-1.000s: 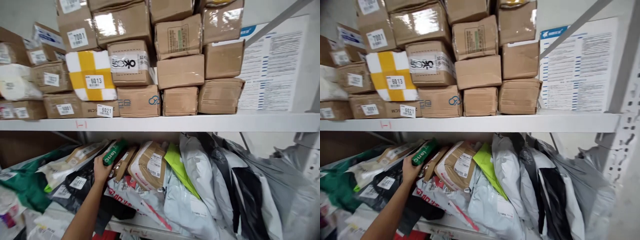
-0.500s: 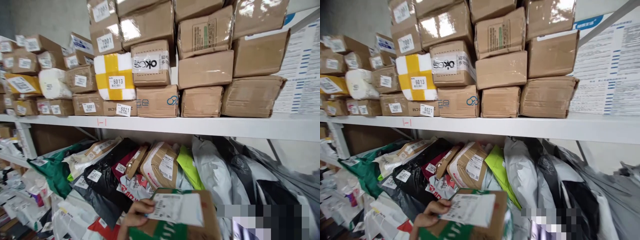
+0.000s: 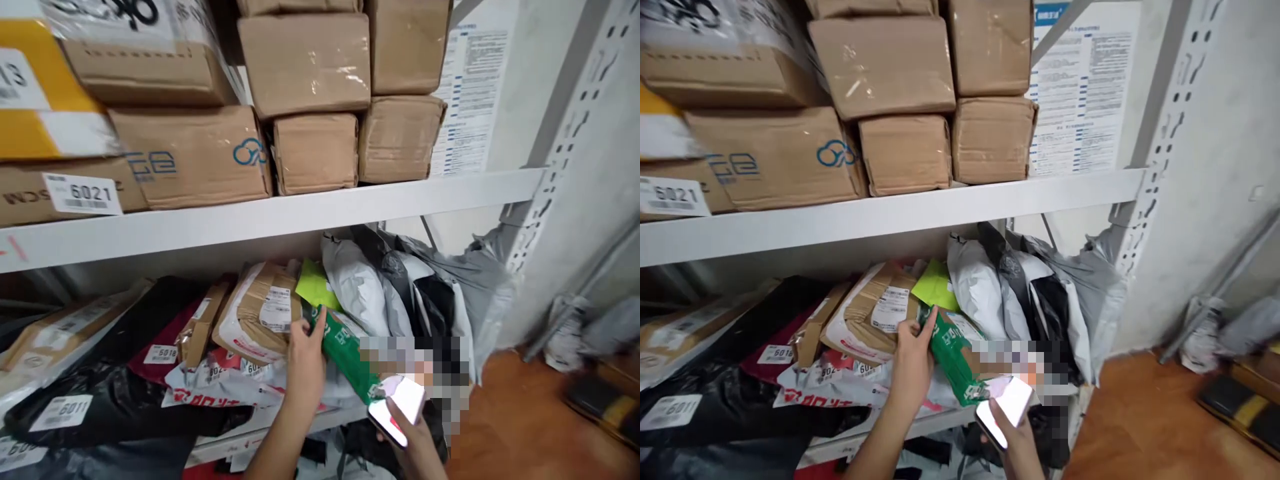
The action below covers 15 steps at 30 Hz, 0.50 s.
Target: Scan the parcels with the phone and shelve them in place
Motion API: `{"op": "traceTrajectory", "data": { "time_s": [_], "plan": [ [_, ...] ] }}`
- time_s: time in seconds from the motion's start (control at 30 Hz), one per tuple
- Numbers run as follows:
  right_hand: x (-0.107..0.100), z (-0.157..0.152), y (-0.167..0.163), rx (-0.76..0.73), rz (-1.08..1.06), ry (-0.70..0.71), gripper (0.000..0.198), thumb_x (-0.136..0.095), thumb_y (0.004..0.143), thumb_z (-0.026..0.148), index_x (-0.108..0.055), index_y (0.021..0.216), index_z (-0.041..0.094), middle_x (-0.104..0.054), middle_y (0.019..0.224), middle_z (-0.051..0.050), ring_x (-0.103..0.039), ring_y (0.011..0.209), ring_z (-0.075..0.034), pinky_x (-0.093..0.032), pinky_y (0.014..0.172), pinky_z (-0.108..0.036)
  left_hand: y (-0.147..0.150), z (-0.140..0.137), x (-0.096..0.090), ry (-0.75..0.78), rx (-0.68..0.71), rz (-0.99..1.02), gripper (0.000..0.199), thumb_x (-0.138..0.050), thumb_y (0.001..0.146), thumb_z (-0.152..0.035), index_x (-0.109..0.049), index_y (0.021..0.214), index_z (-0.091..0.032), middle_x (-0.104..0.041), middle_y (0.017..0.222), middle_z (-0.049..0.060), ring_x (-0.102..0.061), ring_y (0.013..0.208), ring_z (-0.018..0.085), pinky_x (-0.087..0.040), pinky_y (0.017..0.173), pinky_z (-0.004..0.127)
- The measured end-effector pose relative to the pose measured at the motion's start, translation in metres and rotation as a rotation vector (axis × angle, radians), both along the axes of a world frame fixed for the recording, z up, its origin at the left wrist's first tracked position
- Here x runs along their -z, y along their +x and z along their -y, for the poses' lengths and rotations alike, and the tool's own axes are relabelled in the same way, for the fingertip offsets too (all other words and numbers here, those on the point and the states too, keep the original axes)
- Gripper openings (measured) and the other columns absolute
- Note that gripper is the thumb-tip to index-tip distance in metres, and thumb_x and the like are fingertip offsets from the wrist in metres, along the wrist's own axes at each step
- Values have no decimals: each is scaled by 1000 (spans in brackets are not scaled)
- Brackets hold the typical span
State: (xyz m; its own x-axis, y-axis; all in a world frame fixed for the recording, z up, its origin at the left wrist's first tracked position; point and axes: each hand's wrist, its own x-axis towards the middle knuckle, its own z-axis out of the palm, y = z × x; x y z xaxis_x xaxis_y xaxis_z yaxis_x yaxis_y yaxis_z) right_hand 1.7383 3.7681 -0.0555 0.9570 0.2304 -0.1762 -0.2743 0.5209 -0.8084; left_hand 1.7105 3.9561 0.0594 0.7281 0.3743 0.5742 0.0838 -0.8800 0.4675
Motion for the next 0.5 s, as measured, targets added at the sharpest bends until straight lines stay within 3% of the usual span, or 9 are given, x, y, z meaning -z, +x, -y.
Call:
{"op": "traceTrajectory", "data": {
  "time_s": [0.1,0.17,0.23,0.27,0.33,0.4,0.5],
  "plan": [
    [10,-20,-6,20,0,5,75,-93,55,54,-54,107,16,-68,73,-2,-59,57,-16,-53,42,-27,-17,28,33,-256,156,75,78,-39,90,-9,-16,159,-37,-47,134,14,-54,126,26,-52,104,45],
    [14,-27,-8,32,28,-2,77,-92,57,53,-51,111,15,-68,75,-2,-57,56,-15,-53,42,-27,-32,41,46,-367,223,136,80,-42,91,-14,-8,159,-39,-26,157,12,-41,141,29,-54,104,45],
    [14,-29,-9,26,67,-5,78,-92,58,50,-50,114,15,-68,76,-2,-57,57,-15,-52,42,-26,-43,48,52,-304,237,218,83,-54,87,-19,-16,158,-39,-10,164,9,-32,147,34,-53,105,50],
    [13,-28,-8,13,87,-5,78,-93,58,48,-51,115,16,-69,77,-2,-57,58,-15,-52,42,-25,-44,50,53,-231,244,257,82,-61,85,-20,-23,156,-41,-10,164,7,-28,149,36,-49,109,54],
    [10,-21,-5,-24,118,-9,76,-94,56,44,-54,114,15,-70,77,-3,-57,57,-15,-52,43,-25,-43,53,55,-98,234,338,80,-68,83,-18,-34,149,-47,-22,161,4,-25,150,36,-36,117,60],
    [4,-6,0,-62,134,-13,78,-94,56,44,-54,116,15,-71,75,-4,-59,56,-16,-52,43,-25,-37,57,61,-38,170,448,78,-65,84,-11,-39,144,-53,-33,155,1,-30,148,32,-34,119,61],
    [-11,34,8,-179,108,22,101,-90,60,51,-36,138,19,-75,100,-15,-71,72,-28,-54,39,-28,-29,66,79,-11,-29,586,75,-57,87,-4,-45,140,-55,-24,159,-2,-30,148,32,-38,118,57]
  ]
}}
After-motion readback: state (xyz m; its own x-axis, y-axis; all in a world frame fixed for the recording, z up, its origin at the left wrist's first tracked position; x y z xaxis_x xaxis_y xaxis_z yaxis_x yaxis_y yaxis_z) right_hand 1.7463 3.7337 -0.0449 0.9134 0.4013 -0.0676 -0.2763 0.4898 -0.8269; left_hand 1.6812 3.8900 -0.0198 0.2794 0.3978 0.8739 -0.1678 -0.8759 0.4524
